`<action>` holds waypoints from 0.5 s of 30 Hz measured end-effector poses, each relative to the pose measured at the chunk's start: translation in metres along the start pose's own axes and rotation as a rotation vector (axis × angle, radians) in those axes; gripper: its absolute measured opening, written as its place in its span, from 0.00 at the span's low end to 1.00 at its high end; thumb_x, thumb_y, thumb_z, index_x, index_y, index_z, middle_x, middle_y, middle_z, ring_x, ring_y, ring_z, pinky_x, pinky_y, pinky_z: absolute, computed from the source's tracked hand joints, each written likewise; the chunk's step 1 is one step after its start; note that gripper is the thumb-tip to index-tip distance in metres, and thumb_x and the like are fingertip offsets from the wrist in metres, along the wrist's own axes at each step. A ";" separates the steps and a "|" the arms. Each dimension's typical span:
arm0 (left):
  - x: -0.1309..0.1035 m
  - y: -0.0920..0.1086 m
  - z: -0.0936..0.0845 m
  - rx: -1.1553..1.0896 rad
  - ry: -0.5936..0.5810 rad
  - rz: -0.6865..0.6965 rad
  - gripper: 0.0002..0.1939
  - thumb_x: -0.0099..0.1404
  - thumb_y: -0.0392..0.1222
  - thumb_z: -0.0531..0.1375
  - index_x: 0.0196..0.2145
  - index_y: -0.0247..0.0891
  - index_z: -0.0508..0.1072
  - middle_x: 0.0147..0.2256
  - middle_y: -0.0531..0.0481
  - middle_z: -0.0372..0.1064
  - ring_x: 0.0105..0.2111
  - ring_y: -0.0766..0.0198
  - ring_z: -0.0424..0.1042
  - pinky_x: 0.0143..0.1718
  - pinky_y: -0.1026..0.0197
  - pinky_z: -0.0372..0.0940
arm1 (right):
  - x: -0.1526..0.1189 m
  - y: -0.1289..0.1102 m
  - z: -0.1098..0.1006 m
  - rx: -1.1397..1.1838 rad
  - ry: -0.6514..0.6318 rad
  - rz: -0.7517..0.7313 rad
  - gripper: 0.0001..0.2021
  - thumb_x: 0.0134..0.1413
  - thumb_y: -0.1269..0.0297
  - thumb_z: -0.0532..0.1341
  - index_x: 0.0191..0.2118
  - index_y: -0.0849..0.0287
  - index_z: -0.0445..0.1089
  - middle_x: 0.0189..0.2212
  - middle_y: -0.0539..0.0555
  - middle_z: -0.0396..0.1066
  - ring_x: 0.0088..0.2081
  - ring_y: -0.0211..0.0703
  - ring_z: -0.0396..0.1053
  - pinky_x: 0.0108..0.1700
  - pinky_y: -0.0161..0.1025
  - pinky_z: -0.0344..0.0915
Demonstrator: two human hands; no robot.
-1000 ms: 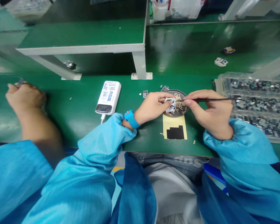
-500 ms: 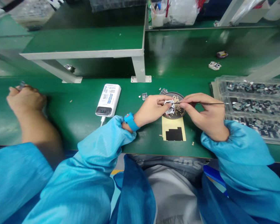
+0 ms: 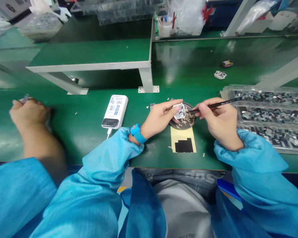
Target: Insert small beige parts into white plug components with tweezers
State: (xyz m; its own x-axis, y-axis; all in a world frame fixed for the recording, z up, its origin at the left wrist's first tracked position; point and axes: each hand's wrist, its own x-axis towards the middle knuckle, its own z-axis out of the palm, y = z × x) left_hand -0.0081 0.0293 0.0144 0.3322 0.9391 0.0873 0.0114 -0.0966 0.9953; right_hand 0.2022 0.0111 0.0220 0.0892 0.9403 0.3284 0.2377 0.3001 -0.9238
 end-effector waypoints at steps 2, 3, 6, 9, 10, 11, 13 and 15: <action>-0.001 0.002 -0.002 0.074 0.034 0.034 0.24 0.71 0.52 0.62 0.58 0.34 0.76 0.39 0.44 0.80 0.26 0.65 0.75 0.29 0.64 0.70 | 0.003 0.001 0.001 0.053 -0.049 0.083 0.15 0.56 0.49 0.70 0.33 0.57 0.74 0.28 0.53 0.77 0.26 0.39 0.74 0.29 0.37 0.71; -0.001 0.003 -0.003 0.107 0.055 0.050 0.24 0.72 0.52 0.61 0.57 0.34 0.77 0.36 0.45 0.80 0.25 0.66 0.74 0.27 0.64 0.69 | 0.004 0.001 0.002 0.081 -0.075 0.120 0.17 0.54 0.48 0.71 0.32 0.57 0.74 0.27 0.53 0.77 0.26 0.39 0.74 0.28 0.37 0.71; 0.001 0.003 -0.007 0.158 0.106 0.058 0.22 0.72 0.52 0.61 0.55 0.35 0.79 0.28 0.48 0.78 0.21 0.68 0.69 0.22 0.65 0.63 | 0.003 -0.002 0.004 0.197 -0.142 0.213 0.20 0.53 0.44 0.70 0.32 0.57 0.72 0.27 0.52 0.77 0.26 0.38 0.73 0.29 0.36 0.70; 0.005 0.002 -0.010 0.105 0.110 0.015 0.22 0.71 0.51 0.61 0.55 0.35 0.78 0.28 0.48 0.77 0.22 0.67 0.71 0.20 0.66 0.61 | 0.001 -0.015 -0.006 0.329 -0.229 0.275 0.23 0.60 0.39 0.62 0.29 0.56 0.66 0.27 0.52 0.75 0.26 0.39 0.72 0.31 0.39 0.70; 0.006 0.002 -0.010 0.069 0.101 -0.004 0.21 0.70 0.50 0.62 0.54 0.34 0.78 0.30 0.46 0.78 0.24 0.66 0.74 0.21 0.66 0.63 | 0.000 -0.020 -0.014 0.314 -0.227 0.279 0.24 0.62 0.38 0.59 0.30 0.56 0.66 0.26 0.51 0.73 0.25 0.39 0.71 0.30 0.39 0.69; 0.006 0.001 -0.009 0.030 0.092 -0.021 0.21 0.68 0.49 0.64 0.54 0.34 0.77 0.34 0.45 0.79 0.27 0.64 0.77 0.22 0.66 0.65 | -0.001 -0.026 -0.026 0.244 -0.200 0.267 0.23 0.64 0.39 0.58 0.31 0.55 0.67 0.26 0.51 0.72 0.24 0.39 0.69 0.29 0.40 0.68; 0.006 0.001 -0.007 -0.042 0.081 -0.046 0.21 0.62 0.44 0.69 0.51 0.34 0.74 0.40 0.43 0.78 0.31 0.60 0.80 0.24 0.66 0.69 | 0.000 -0.033 -0.058 -0.079 -0.047 0.176 0.20 0.64 0.42 0.59 0.37 0.55 0.72 0.27 0.51 0.72 0.24 0.39 0.67 0.29 0.40 0.65; 0.005 0.001 -0.004 -0.096 0.079 -0.058 0.23 0.57 0.40 0.71 0.48 0.35 0.70 0.41 0.44 0.77 0.31 0.59 0.81 0.27 0.64 0.72 | 0.004 -0.031 -0.096 -0.507 0.137 0.034 0.18 0.58 0.45 0.65 0.40 0.56 0.76 0.33 0.55 0.75 0.33 0.45 0.72 0.36 0.43 0.66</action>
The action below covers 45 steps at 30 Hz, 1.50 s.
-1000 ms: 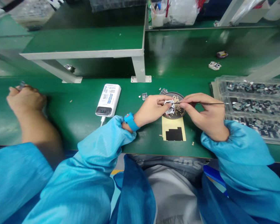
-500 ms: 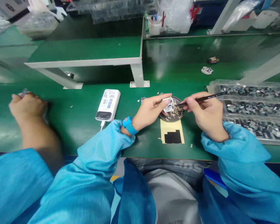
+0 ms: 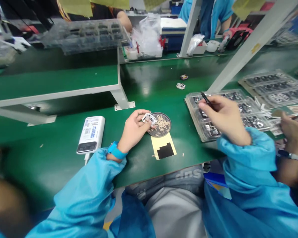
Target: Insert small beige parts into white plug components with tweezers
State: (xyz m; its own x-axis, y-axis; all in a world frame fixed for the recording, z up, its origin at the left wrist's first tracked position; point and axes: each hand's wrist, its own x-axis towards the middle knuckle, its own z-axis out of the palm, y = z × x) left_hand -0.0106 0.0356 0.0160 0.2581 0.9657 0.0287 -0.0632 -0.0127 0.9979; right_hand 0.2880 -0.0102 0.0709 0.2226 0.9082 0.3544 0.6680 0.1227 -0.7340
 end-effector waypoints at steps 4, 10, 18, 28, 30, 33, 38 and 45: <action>-0.003 -0.003 0.003 0.017 -0.021 -0.008 0.23 0.58 0.40 0.71 0.49 0.36 0.69 0.37 0.47 0.77 0.32 0.60 0.80 0.30 0.63 0.74 | 0.018 0.049 -0.035 -0.630 -0.139 0.082 0.23 0.52 0.41 0.68 0.35 0.59 0.77 0.27 0.58 0.73 0.28 0.50 0.68 0.33 0.45 0.60; -0.005 -0.003 0.003 0.113 -0.074 -0.037 0.14 0.62 0.43 0.69 0.43 0.33 0.78 0.36 0.45 0.79 0.28 0.64 0.78 0.31 0.64 0.74 | 0.017 0.064 -0.037 -0.646 -0.192 0.121 0.18 0.51 0.45 0.70 0.31 0.56 0.75 0.24 0.57 0.72 0.25 0.48 0.66 0.31 0.44 0.55; -0.007 0.003 0.006 0.042 -0.034 -0.130 0.16 0.64 0.50 0.68 0.40 0.32 0.79 0.31 0.45 0.78 0.21 0.67 0.74 0.21 0.68 0.64 | 0.014 -0.007 0.019 -0.062 -0.260 -0.016 0.12 0.52 0.53 0.69 0.34 0.56 0.72 0.30 0.53 0.76 0.32 0.46 0.73 0.35 0.42 0.65; 0.000 -0.002 0.000 -0.114 0.027 -0.083 0.20 0.66 0.53 0.63 0.44 0.33 0.82 0.33 0.45 0.76 0.24 0.69 0.69 0.21 0.68 0.60 | -0.021 -0.034 0.108 0.399 -0.504 -0.138 0.11 0.58 0.56 0.67 0.40 0.58 0.80 0.40 0.55 0.80 0.42 0.47 0.76 0.45 0.43 0.71; 0.000 -0.003 0.001 -0.092 0.055 -0.043 0.17 0.66 0.50 0.63 0.43 0.34 0.82 0.36 0.45 0.76 0.25 0.70 0.66 0.22 0.68 0.61 | -0.023 -0.028 0.108 0.428 -0.521 -0.122 0.12 0.57 0.56 0.68 0.41 0.57 0.81 0.42 0.55 0.81 0.45 0.49 0.76 0.49 0.44 0.71; -0.001 -0.004 0.002 -0.076 0.051 -0.033 0.15 0.66 0.48 0.63 0.43 0.34 0.82 0.37 0.46 0.76 0.26 0.69 0.66 0.23 0.67 0.62 | -0.022 -0.023 0.104 0.428 -0.548 0.029 0.15 0.52 0.51 0.71 0.38 0.58 0.82 0.37 0.54 0.81 0.38 0.48 0.77 0.41 0.43 0.72; -0.004 -0.002 0.002 -0.077 -0.026 -0.017 0.16 0.65 0.42 0.62 0.49 0.36 0.80 0.39 0.46 0.77 0.27 0.67 0.69 0.30 0.63 0.67 | -0.018 -0.027 0.101 0.393 -0.528 0.164 0.20 0.47 0.45 0.72 0.25 0.60 0.77 0.24 0.53 0.76 0.26 0.41 0.70 0.29 0.37 0.65; -0.010 -0.006 0.006 -0.108 -0.135 0.069 0.25 0.59 0.35 0.63 0.55 0.37 0.75 0.52 0.43 0.76 0.47 0.56 0.77 0.45 0.60 0.72 | -0.017 -0.029 0.104 0.433 -0.520 0.204 0.23 0.48 0.43 0.71 0.21 0.60 0.73 0.21 0.52 0.73 0.24 0.37 0.66 0.29 0.35 0.61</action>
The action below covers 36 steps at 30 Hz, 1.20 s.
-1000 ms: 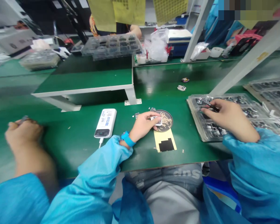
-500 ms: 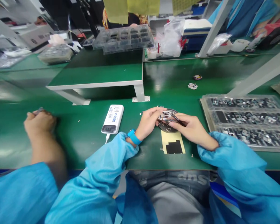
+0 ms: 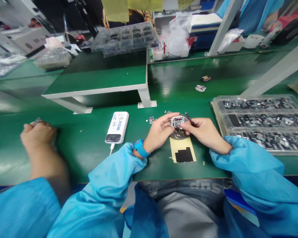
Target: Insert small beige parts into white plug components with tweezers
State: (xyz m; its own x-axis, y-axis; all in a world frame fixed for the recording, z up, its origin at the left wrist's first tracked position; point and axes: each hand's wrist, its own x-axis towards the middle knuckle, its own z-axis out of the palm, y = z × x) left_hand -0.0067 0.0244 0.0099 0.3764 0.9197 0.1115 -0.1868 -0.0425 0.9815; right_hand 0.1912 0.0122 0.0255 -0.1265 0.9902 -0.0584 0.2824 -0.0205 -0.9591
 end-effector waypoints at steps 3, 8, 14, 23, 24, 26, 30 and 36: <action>-0.001 -0.002 0.002 0.024 -0.010 0.025 0.25 0.59 0.34 0.64 0.56 0.36 0.74 0.53 0.42 0.75 0.50 0.55 0.77 0.51 0.57 0.71 | 0.001 0.003 -0.001 0.013 -0.007 0.016 0.23 0.48 0.44 0.71 0.21 0.61 0.74 0.21 0.51 0.73 0.24 0.36 0.65 0.29 0.35 0.60; -0.002 -0.001 0.004 0.086 -0.007 0.022 0.24 0.63 0.38 0.66 0.57 0.35 0.72 0.49 0.40 0.77 0.50 0.54 0.77 0.50 0.56 0.73 | 0.002 0.005 -0.002 0.029 -0.017 0.021 0.24 0.49 0.43 0.71 0.21 0.61 0.73 0.19 0.50 0.70 0.23 0.34 0.61 0.27 0.35 0.56; -0.004 -0.003 0.005 0.174 0.010 0.036 0.26 0.66 0.42 0.67 0.60 0.37 0.72 0.51 0.41 0.76 0.51 0.53 0.76 0.49 0.57 0.73 | 0.000 0.005 -0.002 0.116 -0.043 0.065 0.25 0.48 0.41 0.71 0.21 0.60 0.71 0.13 0.45 0.59 0.19 0.31 0.51 0.23 0.35 0.48; -0.006 -0.003 0.004 0.362 0.063 0.111 0.24 0.68 0.45 0.66 0.60 0.41 0.74 0.54 0.45 0.75 0.48 0.54 0.77 0.49 0.53 0.74 | 0.000 0.006 -0.001 0.070 -0.011 0.016 0.24 0.50 0.42 0.70 0.23 0.59 0.70 0.18 0.49 0.67 0.22 0.34 0.59 0.25 0.35 0.56; -0.006 -0.003 0.004 0.324 0.068 0.099 0.24 0.68 0.45 0.66 0.60 0.41 0.74 0.54 0.45 0.75 0.49 0.53 0.77 0.50 0.53 0.74 | 0.000 0.006 0.000 0.047 0.024 -0.010 0.23 0.50 0.43 0.71 0.24 0.59 0.70 0.20 0.49 0.68 0.23 0.34 0.61 0.27 0.35 0.58; -0.006 -0.002 0.007 0.185 0.064 0.065 0.26 0.66 0.44 0.68 0.60 0.39 0.74 0.55 0.44 0.75 0.51 0.52 0.77 0.53 0.53 0.74 | 0.000 0.008 0.001 0.032 0.106 -0.062 0.21 0.47 0.46 0.73 0.28 0.58 0.70 0.24 0.49 0.70 0.25 0.35 0.63 0.28 0.35 0.61; -0.006 0.001 0.014 -0.035 0.058 0.036 0.23 0.63 0.42 0.70 0.55 0.37 0.77 0.53 0.43 0.77 0.52 0.54 0.77 0.54 0.55 0.74 | 0.000 0.011 0.007 0.185 0.110 -0.112 0.22 0.44 0.50 0.76 0.40 0.55 0.70 0.33 0.50 0.73 0.32 0.39 0.71 0.36 0.37 0.71; -0.007 0.001 0.018 -0.063 0.102 -0.003 0.22 0.62 0.45 0.71 0.52 0.39 0.78 0.55 0.41 0.74 0.41 0.58 0.80 0.34 0.62 0.77 | -0.002 0.014 0.016 0.305 0.054 -0.097 0.22 0.48 0.48 0.74 0.43 0.55 0.73 0.36 0.52 0.76 0.37 0.42 0.74 0.43 0.42 0.74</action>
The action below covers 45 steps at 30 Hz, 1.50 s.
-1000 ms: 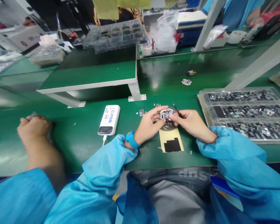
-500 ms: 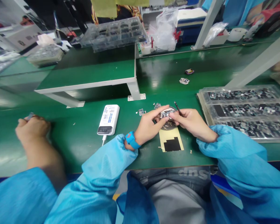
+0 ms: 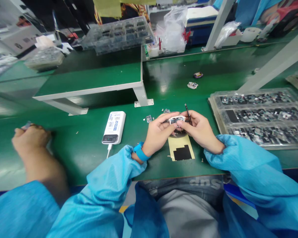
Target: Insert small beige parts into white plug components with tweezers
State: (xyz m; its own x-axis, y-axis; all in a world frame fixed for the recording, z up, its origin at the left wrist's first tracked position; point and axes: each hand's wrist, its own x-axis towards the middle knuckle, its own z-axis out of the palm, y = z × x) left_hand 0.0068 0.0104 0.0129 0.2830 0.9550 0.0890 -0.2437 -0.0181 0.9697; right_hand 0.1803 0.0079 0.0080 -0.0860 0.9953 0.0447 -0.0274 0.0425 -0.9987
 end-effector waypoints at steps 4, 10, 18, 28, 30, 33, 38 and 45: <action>0.001 -0.003 0.000 0.050 -0.011 0.043 0.18 0.64 0.45 0.69 0.51 0.39 0.79 0.56 0.42 0.71 0.43 0.59 0.79 0.37 0.63 0.76 | 0.002 -0.002 0.000 -0.115 -0.002 -0.017 0.20 0.48 0.46 0.73 0.37 0.58 0.75 0.34 0.53 0.77 0.34 0.43 0.72 0.40 0.41 0.71; 0.001 -0.012 0.000 0.233 0.019 0.039 0.14 0.68 0.44 0.65 0.48 0.35 0.79 0.45 0.43 0.77 0.43 0.58 0.77 0.47 0.57 0.72 | 0.006 -0.004 0.003 -0.137 0.092 -0.017 0.23 0.40 0.46 0.76 0.26 0.57 0.67 0.21 0.48 0.68 0.24 0.37 0.62 0.29 0.37 0.62; -0.006 -0.011 0.008 0.385 0.169 0.217 0.12 0.69 0.42 0.63 0.47 0.36 0.80 0.38 0.46 0.73 0.36 0.63 0.72 0.39 0.62 0.69 | 0.008 0.001 0.006 -0.113 0.090 -0.061 0.21 0.44 0.47 0.74 0.28 0.57 0.67 0.24 0.49 0.69 0.26 0.38 0.63 0.30 0.37 0.62; 0.005 -0.007 -0.009 0.736 0.115 0.407 0.14 0.67 0.32 0.62 0.49 0.38 0.80 0.32 0.52 0.68 0.31 0.67 0.66 0.35 0.64 0.65 | 0.009 -0.008 -0.012 -0.544 0.126 -0.481 0.08 0.61 0.61 0.67 0.44 0.56 0.76 0.38 0.54 0.74 0.35 0.41 0.70 0.37 0.40 0.68; 0.004 -0.006 -0.008 0.745 0.105 0.425 0.14 0.67 0.31 0.62 0.49 0.38 0.80 0.33 0.51 0.69 0.32 0.67 0.66 0.36 0.64 0.65 | 0.009 -0.008 -0.013 -0.584 0.064 -0.582 0.03 0.61 0.64 0.67 0.39 0.56 0.76 0.37 0.54 0.74 0.38 0.43 0.71 0.41 0.42 0.69; 0.004 -0.007 -0.008 0.754 0.105 0.428 0.14 0.67 0.30 0.61 0.48 0.39 0.80 0.34 0.51 0.69 0.32 0.66 0.67 0.36 0.63 0.64 | 0.009 -0.006 -0.012 -0.597 0.026 -0.641 0.03 0.59 0.67 0.68 0.39 0.56 0.77 0.35 0.54 0.73 0.38 0.43 0.72 0.40 0.42 0.70; 0.005 -0.009 -0.010 0.794 0.090 0.426 0.16 0.66 0.29 0.61 0.48 0.40 0.79 0.33 0.52 0.68 0.33 0.66 0.67 0.36 0.63 0.64 | 0.009 0.001 -0.013 -0.615 0.047 -0.683 0.04 0.59 0.68 0.68 0.41 0.56 0.77 0.36 0.53 0.73 0.38 0.42 0.72 0.40 0.41 0.70; 0.003 -0.005 -0.011 0.875 0.043 0.431 0.15 0.68 0.31 0.59 0.50 0.39 0.78 0.33 0.51 0.68 0.34 0.64 0.68 0.38 0.61 0.66 | 0.008 0.006 -0.013 -0.646 0.007 -0.674 0.06 0.63 0.68 0.65 0.44 0.55 0.77 0.38 0.54 0.72 0.40 0.41 0.72 0.41 0.39 0.70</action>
State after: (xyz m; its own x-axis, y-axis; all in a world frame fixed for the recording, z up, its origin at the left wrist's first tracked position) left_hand -0.0011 0.0170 0.0057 0.2931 0.8246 0.4839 0.4611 -0.5653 0.6840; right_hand 0.1924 0.0176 0.0018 -0.2476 0.7432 0.6216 0.4897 0.6496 -0.5816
